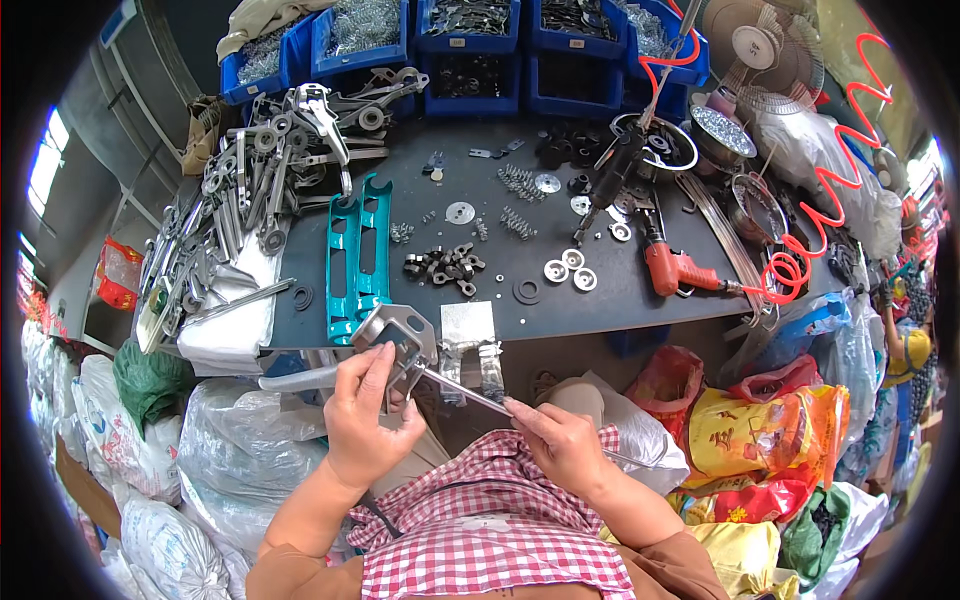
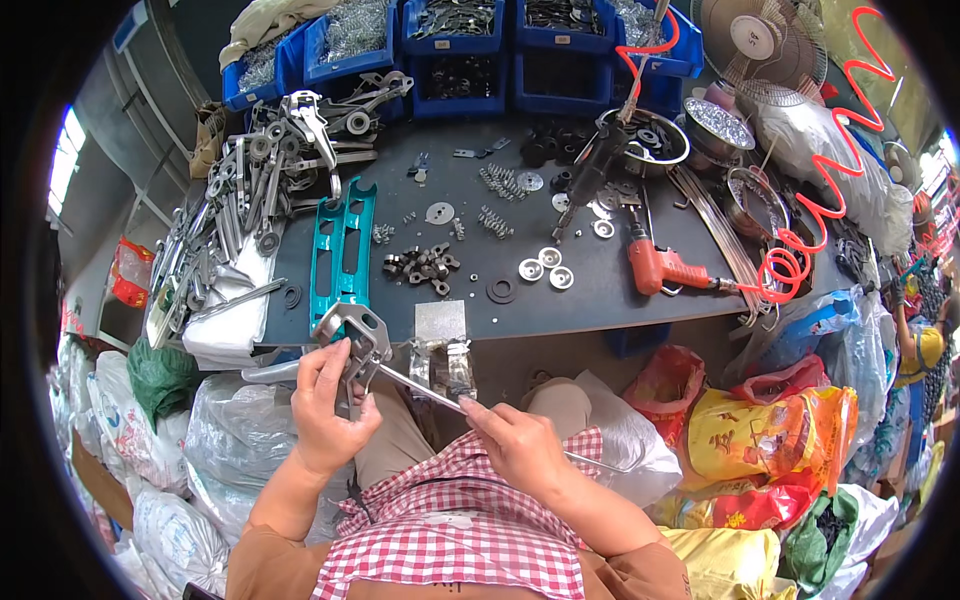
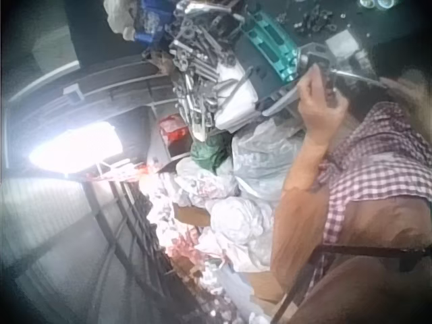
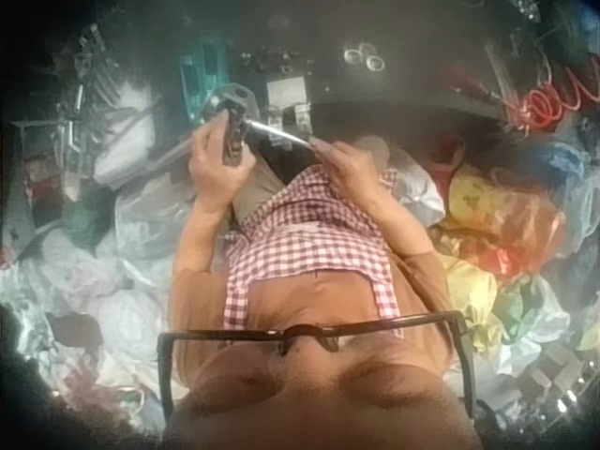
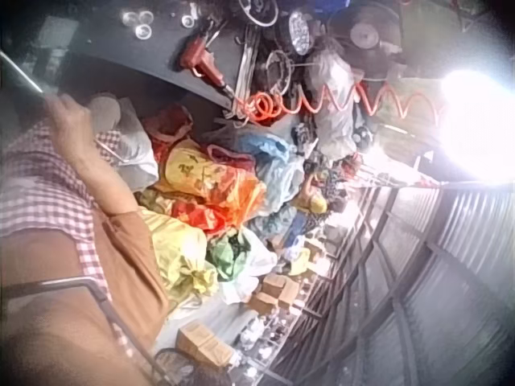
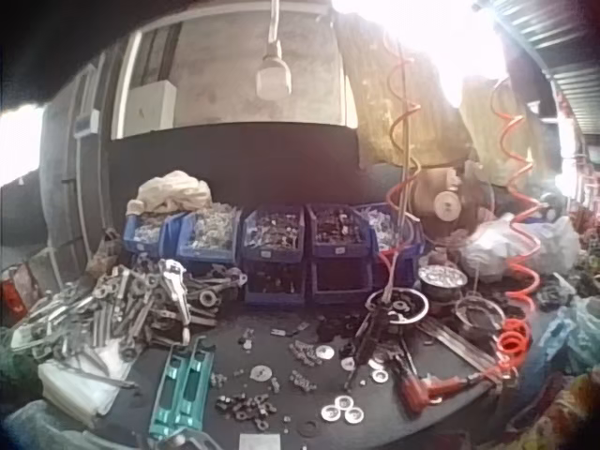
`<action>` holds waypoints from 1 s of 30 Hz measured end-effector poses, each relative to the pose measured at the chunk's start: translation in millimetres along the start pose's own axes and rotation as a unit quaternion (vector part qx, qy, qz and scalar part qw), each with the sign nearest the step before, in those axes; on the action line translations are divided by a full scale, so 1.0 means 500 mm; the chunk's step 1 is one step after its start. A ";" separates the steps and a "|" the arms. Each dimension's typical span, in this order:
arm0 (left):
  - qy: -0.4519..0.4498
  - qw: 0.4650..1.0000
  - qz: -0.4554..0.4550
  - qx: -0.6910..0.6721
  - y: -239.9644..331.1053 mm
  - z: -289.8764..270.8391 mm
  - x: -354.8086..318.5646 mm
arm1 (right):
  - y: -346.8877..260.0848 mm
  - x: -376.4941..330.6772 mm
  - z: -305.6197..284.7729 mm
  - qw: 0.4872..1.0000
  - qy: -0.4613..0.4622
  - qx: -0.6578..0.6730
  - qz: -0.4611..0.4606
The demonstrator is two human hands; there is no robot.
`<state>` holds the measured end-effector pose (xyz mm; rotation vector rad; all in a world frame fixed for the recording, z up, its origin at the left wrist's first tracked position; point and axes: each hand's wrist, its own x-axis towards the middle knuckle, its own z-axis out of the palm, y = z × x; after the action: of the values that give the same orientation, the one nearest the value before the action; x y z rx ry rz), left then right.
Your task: The person assembles a caulking gun by fitting springs and small components into the metal handle, inserting the rod, and attaching the barrel frame using pneumatic tools. The person then places the completed caulking gun into a plastic bag and starts assembling another one.
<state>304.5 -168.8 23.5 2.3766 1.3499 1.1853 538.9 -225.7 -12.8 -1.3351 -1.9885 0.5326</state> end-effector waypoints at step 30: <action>-0.044 0.999 -0.018 -0.018 0.046 0.043 -0.024 | -0.024 0.029 0.086 0.943 0.043 0.309 0.117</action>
<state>331.2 -186.4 13.8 2.3411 1.3263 1.0733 496.7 -215.7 -30.2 -1.1613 -1.4159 1.0841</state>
